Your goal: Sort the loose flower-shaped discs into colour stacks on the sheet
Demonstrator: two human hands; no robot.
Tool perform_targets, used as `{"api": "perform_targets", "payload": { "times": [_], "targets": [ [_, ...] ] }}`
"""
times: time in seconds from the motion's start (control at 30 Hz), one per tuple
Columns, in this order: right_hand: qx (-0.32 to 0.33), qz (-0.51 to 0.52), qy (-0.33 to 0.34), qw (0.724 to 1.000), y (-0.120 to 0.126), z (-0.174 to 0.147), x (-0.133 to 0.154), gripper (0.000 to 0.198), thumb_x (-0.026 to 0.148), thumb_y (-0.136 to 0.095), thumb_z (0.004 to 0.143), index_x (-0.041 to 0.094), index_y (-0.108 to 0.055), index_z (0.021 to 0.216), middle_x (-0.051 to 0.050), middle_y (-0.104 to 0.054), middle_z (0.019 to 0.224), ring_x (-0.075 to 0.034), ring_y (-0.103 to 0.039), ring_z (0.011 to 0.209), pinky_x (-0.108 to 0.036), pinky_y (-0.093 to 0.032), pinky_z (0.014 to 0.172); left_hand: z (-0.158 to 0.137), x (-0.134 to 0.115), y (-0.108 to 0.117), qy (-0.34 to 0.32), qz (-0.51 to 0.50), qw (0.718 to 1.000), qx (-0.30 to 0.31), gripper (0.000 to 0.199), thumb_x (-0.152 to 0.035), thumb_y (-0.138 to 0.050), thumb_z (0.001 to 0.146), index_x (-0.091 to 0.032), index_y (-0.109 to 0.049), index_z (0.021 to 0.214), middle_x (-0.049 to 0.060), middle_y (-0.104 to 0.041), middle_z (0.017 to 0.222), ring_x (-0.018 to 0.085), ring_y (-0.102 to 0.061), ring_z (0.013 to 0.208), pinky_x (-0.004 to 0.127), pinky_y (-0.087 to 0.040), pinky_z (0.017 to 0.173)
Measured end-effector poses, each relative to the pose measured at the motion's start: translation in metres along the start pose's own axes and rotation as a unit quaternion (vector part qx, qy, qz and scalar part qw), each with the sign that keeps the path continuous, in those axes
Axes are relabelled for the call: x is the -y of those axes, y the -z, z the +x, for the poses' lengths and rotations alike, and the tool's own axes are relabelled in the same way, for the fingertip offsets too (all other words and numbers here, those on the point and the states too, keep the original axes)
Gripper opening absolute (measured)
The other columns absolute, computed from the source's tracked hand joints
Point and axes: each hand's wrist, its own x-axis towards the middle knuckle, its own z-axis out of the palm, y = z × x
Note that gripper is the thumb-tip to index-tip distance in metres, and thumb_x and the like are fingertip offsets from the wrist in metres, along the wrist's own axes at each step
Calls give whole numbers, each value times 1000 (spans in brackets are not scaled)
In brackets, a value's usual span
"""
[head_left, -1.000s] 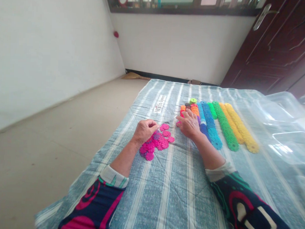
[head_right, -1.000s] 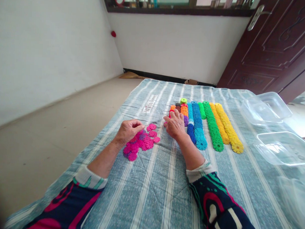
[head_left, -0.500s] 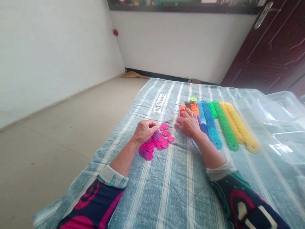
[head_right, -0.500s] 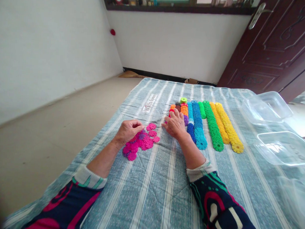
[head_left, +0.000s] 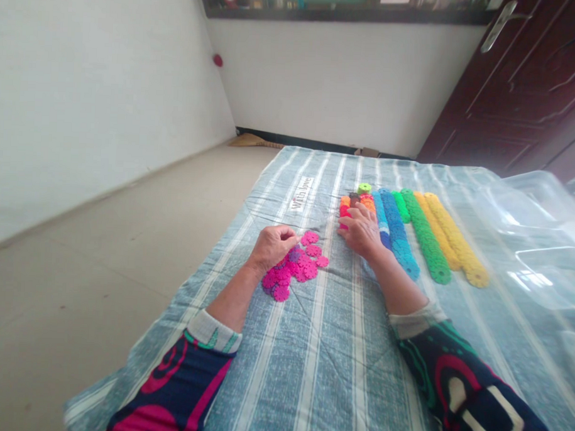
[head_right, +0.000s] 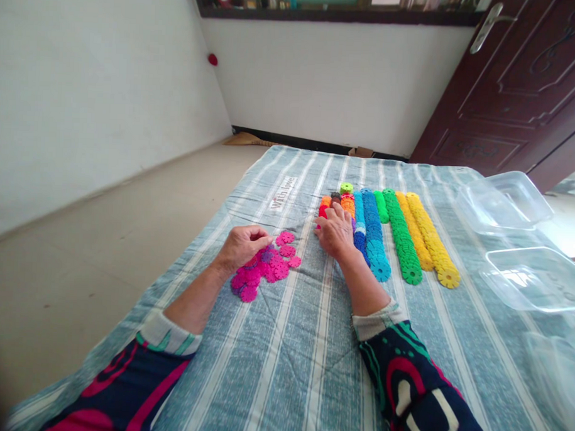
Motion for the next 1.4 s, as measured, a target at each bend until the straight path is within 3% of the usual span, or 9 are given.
{"api": "perform_targets", "payload": {
  "times": [0.6, 0.97, 1.23, 1.4],
  "targets": [
    [-45, 42, -42, 997, 3, -1, -16, 23, 34, -59, 89, 26, -74, 104, -8, -63, 121, -31, -37, 130, -44, -32, 103, 1, 1, 0, -4, 9, 1000, -1, 20, -33, -63, 71, -16, -66, 60, -2, -60, 55, 12, -53, 55, 24, -40, 56],
    [-37, 28, -31, 998, 4, -4, -11, 20, 30, -61, 88, 25, -75, 101, -9, -64, 117, -32, -39, 126, -43, -33, 100, -1, -2, -1, -18, 56, 998, 7, 20, -31, -61, 72, -17, -64, 59, -2, -60, 54, 12, -53, 55, 24, -39, 58],
    [-118, 54, -28, 991, 5, -7, -8, 14, 23, -61, 87, 22, -73, 94, -9, -66, 106, -29, -42, 122, -40, -32, 97, 0, 1, -2, -43, 90, 995, 11, 21, -31, -57, 75, -16, -64, 61, -2, -60, 55, 11, -52, 56, 22, -39, 57],
    [-123, 48, -17, 991, 13, -19, -11, 17, 22, -57, 91, 20, -73, 88, -8, -67, 96, -25, -49, 105, -35, -33, 88, 1, 2, -3, -48, 111, 993, 14, 23, -32, -56, 77, -16, -64, 62, -2, -62, 58, 12, -54, 59, 23, -40, 60]
  ]
}}
